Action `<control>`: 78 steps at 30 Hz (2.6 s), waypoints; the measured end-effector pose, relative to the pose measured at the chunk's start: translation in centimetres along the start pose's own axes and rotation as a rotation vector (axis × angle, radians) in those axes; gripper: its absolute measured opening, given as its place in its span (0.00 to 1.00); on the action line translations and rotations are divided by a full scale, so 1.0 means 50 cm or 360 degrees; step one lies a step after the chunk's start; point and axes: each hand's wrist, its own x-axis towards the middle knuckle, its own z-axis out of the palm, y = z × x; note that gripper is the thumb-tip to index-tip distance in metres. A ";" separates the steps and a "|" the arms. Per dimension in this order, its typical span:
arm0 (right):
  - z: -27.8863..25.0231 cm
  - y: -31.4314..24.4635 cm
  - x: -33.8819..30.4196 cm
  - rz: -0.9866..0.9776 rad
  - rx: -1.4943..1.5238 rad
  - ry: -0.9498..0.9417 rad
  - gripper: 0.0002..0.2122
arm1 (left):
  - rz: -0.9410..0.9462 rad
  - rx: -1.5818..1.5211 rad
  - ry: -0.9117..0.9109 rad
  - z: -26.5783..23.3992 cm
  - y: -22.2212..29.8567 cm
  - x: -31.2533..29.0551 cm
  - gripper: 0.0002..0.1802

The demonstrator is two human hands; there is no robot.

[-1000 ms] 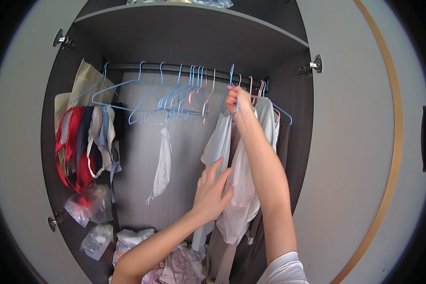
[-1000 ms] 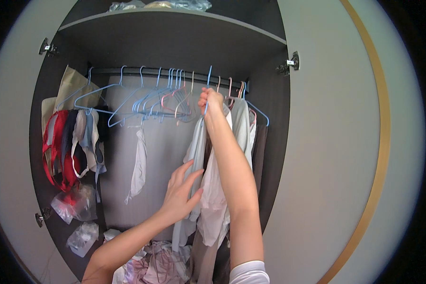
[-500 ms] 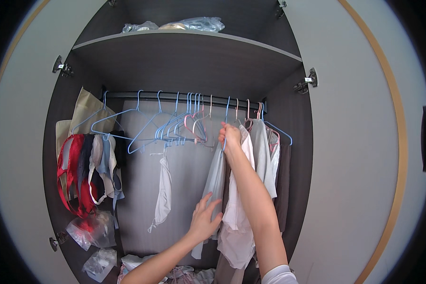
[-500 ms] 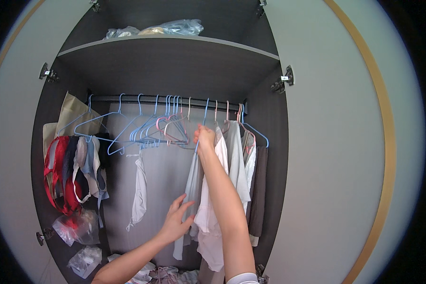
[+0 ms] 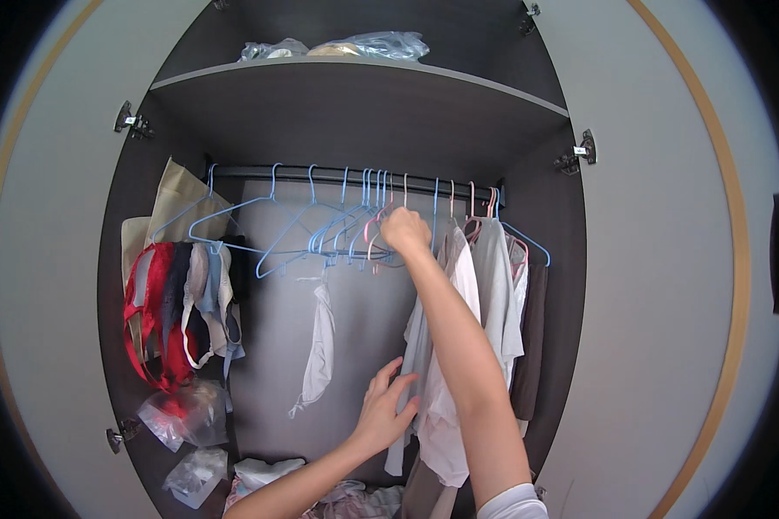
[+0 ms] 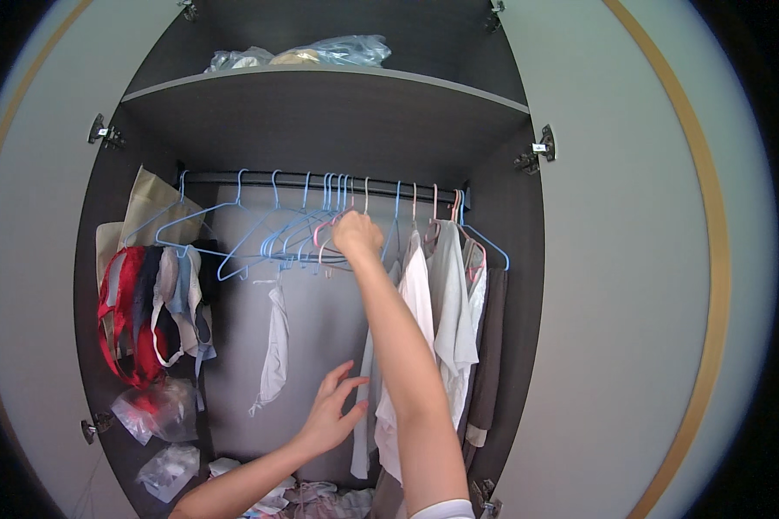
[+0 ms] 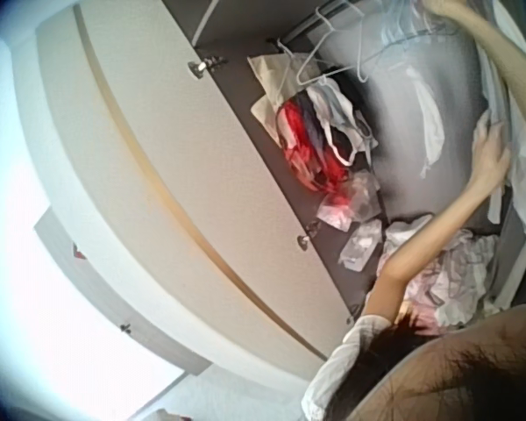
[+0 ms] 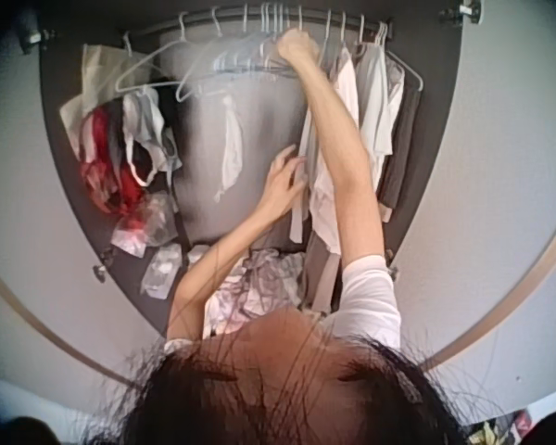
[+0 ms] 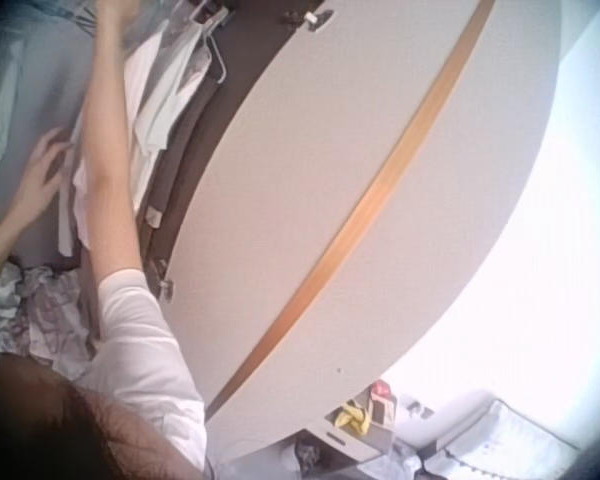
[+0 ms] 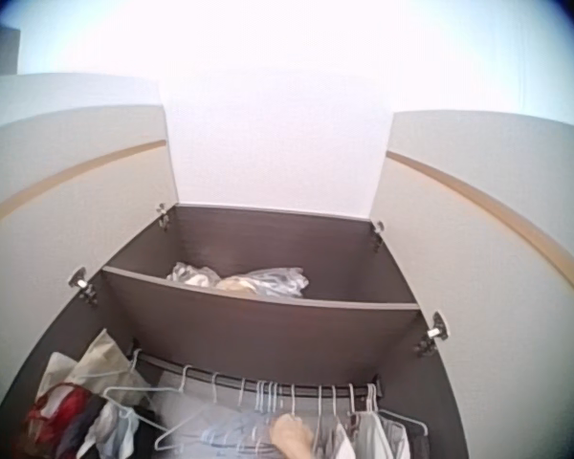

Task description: The person wipes the exterior and interior surfaces of a white wardrobe with a yellow cloth and then places several pieces of clothing onto hangers and hangs them on a rack inside the wardrobe.

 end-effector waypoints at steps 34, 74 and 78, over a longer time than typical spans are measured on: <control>-0.014 0.067 -0.147 0.0375 0.2398 -0.0094 0.08 | -0.0264 -0.0143 0.0041 -0.152 0.130 -0.158 0.19; 0.382 0.285 -1.225 0.1364 0.1941 -0.1161 0.06 | -0.2532 -0.1158 0.0799 -0.006 -0.207 -0.986 0.15; 0.573 0.326 -1.216 0.1001 0.1414 -0.1287 0.12 | -0.2464 -0.1253 0.0861 -0.001 -0.215 -0.941 0.15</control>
